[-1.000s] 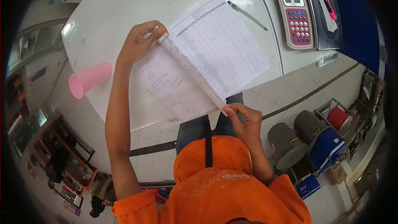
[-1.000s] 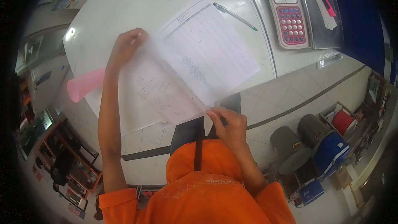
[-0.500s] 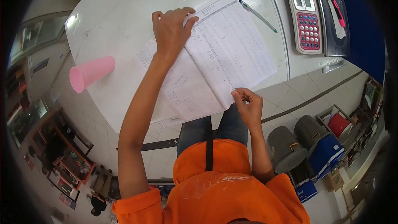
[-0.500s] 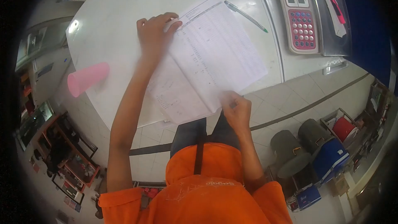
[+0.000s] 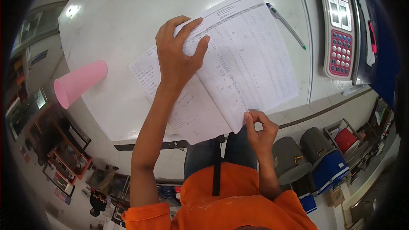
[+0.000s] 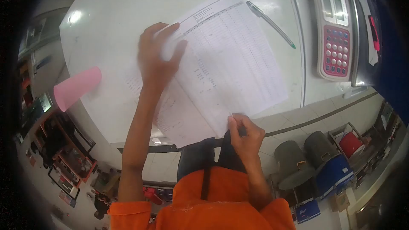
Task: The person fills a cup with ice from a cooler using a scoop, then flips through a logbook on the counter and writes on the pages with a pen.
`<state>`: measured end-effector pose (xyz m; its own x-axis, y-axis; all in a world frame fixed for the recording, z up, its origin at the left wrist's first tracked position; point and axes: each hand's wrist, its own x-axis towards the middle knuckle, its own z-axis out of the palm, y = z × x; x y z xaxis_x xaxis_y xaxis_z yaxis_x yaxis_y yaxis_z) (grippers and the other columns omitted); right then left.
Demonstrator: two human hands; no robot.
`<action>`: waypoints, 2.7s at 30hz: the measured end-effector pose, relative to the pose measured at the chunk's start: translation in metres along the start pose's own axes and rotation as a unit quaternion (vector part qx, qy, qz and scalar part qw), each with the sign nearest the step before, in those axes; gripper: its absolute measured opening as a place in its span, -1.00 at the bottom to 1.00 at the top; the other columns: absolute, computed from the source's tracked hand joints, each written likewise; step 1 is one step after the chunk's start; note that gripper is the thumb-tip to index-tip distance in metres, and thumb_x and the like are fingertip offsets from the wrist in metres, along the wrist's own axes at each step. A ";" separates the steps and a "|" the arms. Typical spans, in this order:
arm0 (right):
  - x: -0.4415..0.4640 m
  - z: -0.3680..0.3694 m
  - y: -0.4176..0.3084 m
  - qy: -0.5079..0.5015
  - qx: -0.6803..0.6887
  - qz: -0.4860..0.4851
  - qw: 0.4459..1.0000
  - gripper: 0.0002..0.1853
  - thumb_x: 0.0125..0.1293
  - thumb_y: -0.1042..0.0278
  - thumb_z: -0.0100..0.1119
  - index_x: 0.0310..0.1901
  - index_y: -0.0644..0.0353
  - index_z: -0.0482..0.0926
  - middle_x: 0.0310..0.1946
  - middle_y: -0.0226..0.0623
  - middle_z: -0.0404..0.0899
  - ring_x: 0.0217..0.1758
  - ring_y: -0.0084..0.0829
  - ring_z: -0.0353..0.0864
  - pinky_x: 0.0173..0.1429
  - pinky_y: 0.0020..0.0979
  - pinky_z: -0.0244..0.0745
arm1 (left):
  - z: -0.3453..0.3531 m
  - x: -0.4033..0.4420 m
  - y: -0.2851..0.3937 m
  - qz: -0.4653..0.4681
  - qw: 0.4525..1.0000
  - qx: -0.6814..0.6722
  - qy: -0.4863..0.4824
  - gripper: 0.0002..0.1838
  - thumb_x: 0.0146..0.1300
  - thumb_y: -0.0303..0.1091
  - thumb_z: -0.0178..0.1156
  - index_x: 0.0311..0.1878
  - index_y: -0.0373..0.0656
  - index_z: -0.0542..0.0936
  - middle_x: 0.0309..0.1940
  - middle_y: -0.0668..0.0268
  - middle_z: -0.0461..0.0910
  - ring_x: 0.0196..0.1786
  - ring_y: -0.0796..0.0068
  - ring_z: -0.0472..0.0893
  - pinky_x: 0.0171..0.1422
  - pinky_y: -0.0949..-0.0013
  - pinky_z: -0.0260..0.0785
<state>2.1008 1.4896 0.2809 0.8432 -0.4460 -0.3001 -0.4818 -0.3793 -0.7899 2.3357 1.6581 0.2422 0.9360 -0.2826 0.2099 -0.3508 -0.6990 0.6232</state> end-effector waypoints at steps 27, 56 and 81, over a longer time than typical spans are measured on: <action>0.187 -0.071 -0.023 0.112 -0.013 -0.111 0.987 -0.90 0.29 0.50 0.39 -0.17 0.26 0.72 -0.50 -0.34 0.67 -0.42 -0.58 0.69 -0.42 -0.55 0.50 | -0.017 -0.004 0.002 0.039 0.994 0.031 -0.096 -0.21 -0.06 -0.27 0.54 0.35 -0.06 0.56 0.32 0.12 0.42 0.35 -0.01 0.37 0.48 -0.04 0.16; 0.204 0.077 -0.080 -0.071 0.022 -0.310 0.948 -0.81 -0.17 0.52 0.28 -0.60 0.14 0.40 -0.65 -0.36 0.43 -0.65 -0.41 0.40 -0.53 -0.46 0.31 | -0.015 -0.001 -0.006 0.023 0.996 -0.022 -0.078 -0.22 -0.16 -0.32 0.48 0.29 -0.14 0.63 0.28 0.08 0.50 0.34 -0.04 0.41 0.48 -0.10 0.15; 0.205 0.080 -0.081 -0.053 -0.054 -0.377 0.923 -0.74 -0.19 0.59 0.25 -0.64 0.16 0.29 -0.64 -0.28 0.51 -0.66 -0.52 0.41 -0.56 -0.56 0.29 | -0.011 -0.002 -0.008 0.010 0.996 -0.007 -0.084 -0.26 -0.17 -0.23 0.48 0.24 -0.07 0.66 0.32 0.29 0.43 0.40 0.08 0.35 0.57 -0.24 0.01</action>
<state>2.3322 1.4940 0.2403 0.9644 0.0568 0.2584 0.2353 -0.6312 -0.7391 2.3370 1.6715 0.2453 0.9100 -0.4040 0.0936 -0.3680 -0.6827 0.6312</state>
